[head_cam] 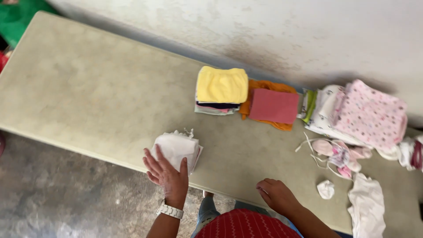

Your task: Fold laundry items including shirts and baby clothes and stack them on a table.

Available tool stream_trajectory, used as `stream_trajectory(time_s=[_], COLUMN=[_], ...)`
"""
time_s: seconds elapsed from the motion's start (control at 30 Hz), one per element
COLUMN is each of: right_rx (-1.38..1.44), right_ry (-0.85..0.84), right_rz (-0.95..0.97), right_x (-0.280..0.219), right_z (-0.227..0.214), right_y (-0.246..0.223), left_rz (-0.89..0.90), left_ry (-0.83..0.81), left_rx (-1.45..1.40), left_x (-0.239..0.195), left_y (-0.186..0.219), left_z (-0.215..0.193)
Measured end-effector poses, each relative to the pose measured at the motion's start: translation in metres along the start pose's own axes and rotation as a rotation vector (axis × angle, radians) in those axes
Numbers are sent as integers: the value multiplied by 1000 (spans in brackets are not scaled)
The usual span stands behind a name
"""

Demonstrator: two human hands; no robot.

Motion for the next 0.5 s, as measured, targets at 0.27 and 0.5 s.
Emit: stream_trajectory(time_s=[0.27, 0.5], right_rx=[25, 90], right_ry=[112, 530], right_rz=[91, 480], right_x=[-46, -110], right_z=[18, 40], right_y=[19, 124], left_rz=[623, 837], left_ry=[-182, 79], left_rx=[686, 676], left_x=[33, 75], left_y=[-38, -91], left_z=[84, 98])
Point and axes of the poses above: each hand's wrist, its own x-axis towards the middle knuckle, its own z-axis out of the palm, y = z × x, the point moved 4 cm from there along x, towards the middle knuckle, and after that the axes turned 11 degrees about -y, right-handed, at the moved point
